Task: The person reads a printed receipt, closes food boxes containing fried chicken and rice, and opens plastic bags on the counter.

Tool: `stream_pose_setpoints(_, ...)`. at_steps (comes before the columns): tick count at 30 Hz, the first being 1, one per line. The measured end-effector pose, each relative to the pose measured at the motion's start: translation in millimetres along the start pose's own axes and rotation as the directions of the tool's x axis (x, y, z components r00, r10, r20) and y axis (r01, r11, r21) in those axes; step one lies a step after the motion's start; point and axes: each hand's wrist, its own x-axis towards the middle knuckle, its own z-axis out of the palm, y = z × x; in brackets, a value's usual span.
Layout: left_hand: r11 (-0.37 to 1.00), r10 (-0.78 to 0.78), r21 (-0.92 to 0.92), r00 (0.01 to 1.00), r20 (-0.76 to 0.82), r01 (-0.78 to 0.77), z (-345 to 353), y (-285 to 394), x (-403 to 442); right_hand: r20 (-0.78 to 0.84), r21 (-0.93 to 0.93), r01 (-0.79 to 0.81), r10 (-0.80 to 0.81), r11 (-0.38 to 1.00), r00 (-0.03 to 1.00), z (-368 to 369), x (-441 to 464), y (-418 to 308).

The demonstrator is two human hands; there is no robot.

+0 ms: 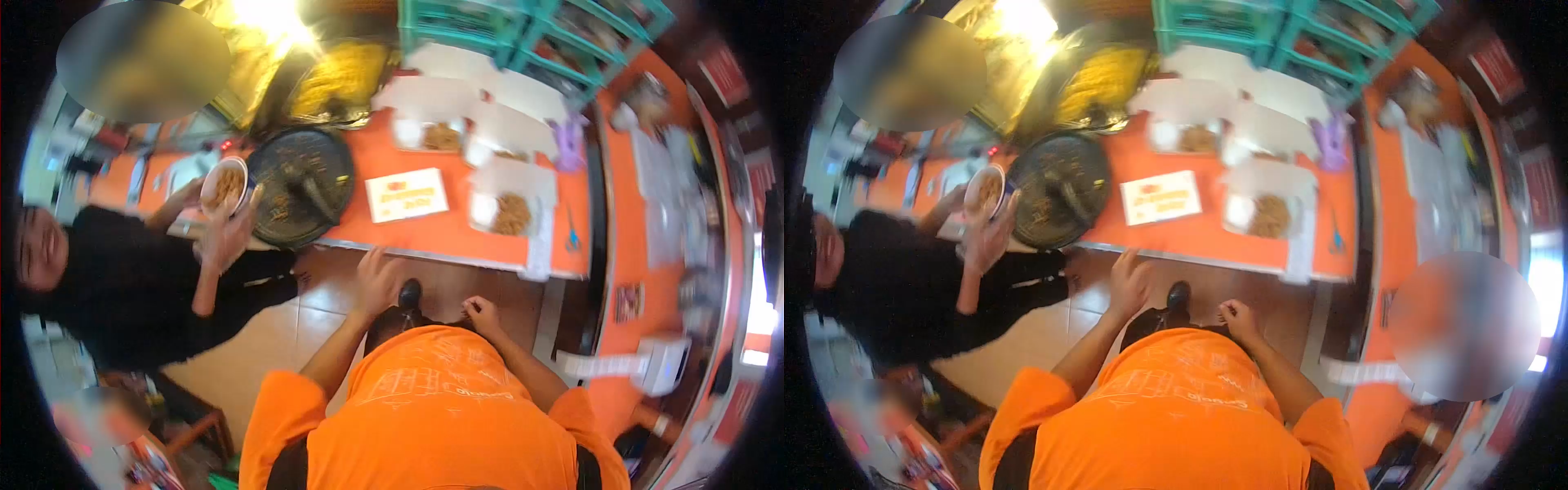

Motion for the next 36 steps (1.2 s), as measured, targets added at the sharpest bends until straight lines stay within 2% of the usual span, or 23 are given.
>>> stream_pose_setpoints(2,0.993,-0.116,-0.001,0.986,0.12,0.117,6,1,-67,-0.16,-0.187,0.037,-0.068,0.982,0.985,-33,-29,32)
stream_pose_setpoints(4,0.966,-0.254,0.006,0.945,0.205,0.259,23,-18,-132,-0.382,0.048,0.04,-0.018,0.998,0.924,-69,-62,58)
stream_pose_setpoints(6,0.915,-0.389,0.035,0.857,0.337,0.401,17,-31,-174,-0.56,0.101,0.039,0.025,0.994,0.828,-116,-96,65)
stream_pose_setpoints(8,0.859,-0.487,0.069,0.767,0.417,0.508,23,-53,-217,-0.813,0.076,0.264,-0.094,0.962,0.575,-162,-115,87)
stream_pose_setpoints(9,0.843,-0.509,0.071,0.749,0.425,0.533,33,-61,-234,-0.848,0.219,0.286,0.037,0.933,0.529,-187,-133,79)
stream_pose_setpoints(11,0.814,-0.552,0.124,0.689,0.47,0.567,46,-45,-229,-0.976,0.017,0.303,-0.05,0.953,0.212,-229,-169,86)
stream_pose_setpoints(12,0.847,-0.456,-0.056,0.778,0.432,0.528,65,-56,-241,-0.992,-0.108,0.337,-0.123,0.935,0.023,-246,-190,91)
stream_pose_setpoints(13,0.817,-0.539,0.094,0.696,0.475,0.569,64,5,-204,-0.99,-0.099,0.239,-0.072,0.966,-0.119,-260,-216,112)
stream_pose_setpoints(15,0.793,-0.29,-0.391,0.854,0.432,0.467,114,19,-202,-0.942,0.087,0.309,0.179,0.947,-0.284,-283,-254,155)
stream_pose_setpoints(16,0.849,-0.265,-0.304,0.845,0.464,0.433,114,87,-164,-0.882,0.157,0.364,0.296,0.918,-0.367,-296,-264,174)
stream_pose_setpoints(17,0.829,-0.206,-0.405,0.883,0.421,0.386,138,119,-149,-0.844,0.286,0.391,0.424,0.875,-0.33,-310,-270,208)
stream_pose_setpoints(18,0.905,-0.169,-0.284,0.88,0.443,0.317,159,151,-128,-0.832,0.339,0.592,0.527,0.732,-0.175,-323,-274,212)
stream_pose_setpoints(20,0.865,0.067,-0.475,0.902,0.427,0.161,194,239,-73,-0.903,0.343,0.797,0.407,0.497,0.134,-352,-253,242)
stream_pose_setpoints(22,0.814,0.303,-0.581,0.869,0.391,-0.022,226,337,-31,-0.883,0.468,0.809,0.231,0.356,0.409,-364,-254,178)
stream_pose_setpoints(23,0.766,0.415,-0.633,0.837,0.357,-0.11,242,381,-12,-0.811,0.584,0.725,0.287,0.366,0.509,-362,-243,178)
stream_pose_setpoints(24,0.72,0.402,-0.693,0.828,0.392,-0.021,261,419,-2,-0.727,0.687,0.627,0.342,0.368,0.596,-359,-235,178)
stream_pose_setpoints(26,0.666,0.334,-0.712,0.764,0.551,0.223,296,474,13,-0.756,0.619,0.527,0.26,0.582,0.601,-331,-227,169)
stream_pose_setpoints(27,0.672,0.339,-0.707,0.759,0.557,0.219,303,495,23,-0.723,0.679,0.574,0.285,0.457,0.629,-314,-234,149)
stream_pose_setpoints(28,0.691,0.383,-0.642,0.585,0.714,0.331,305,515,30,-0.685,0.728,0.605,0.305,0.323,0.662,-298,-249,128)
stream_pose_setpoints(29,0.714,0.412,-0.554,0.382,0.827,0.428,303,530,34,-0.68,0.733,0.602,0.31,0.316,0.665,-284,-258,125)
stream_pose_setpoints(30,0.719,0.405,-0.546,0.379,0.832,0.43,294,541,35,-0.652,0.747,0.538,0.271,0.389,0.708,-273,-266,124)
stream_pose_setpoints(32,0.829,0.369,-0.381,0.112,0.923,0.409,276,552,31,-0.606,0.762,0.467,0.242,0.448,0.757,-255,-282,119)
stream_pose_setpoints(36,0.756,0.325,-0.323,0.101,0.94,0.57,256,541,13,-0.485,0.85,0.412,0.185,0.328,0.855,-250,-315,108)
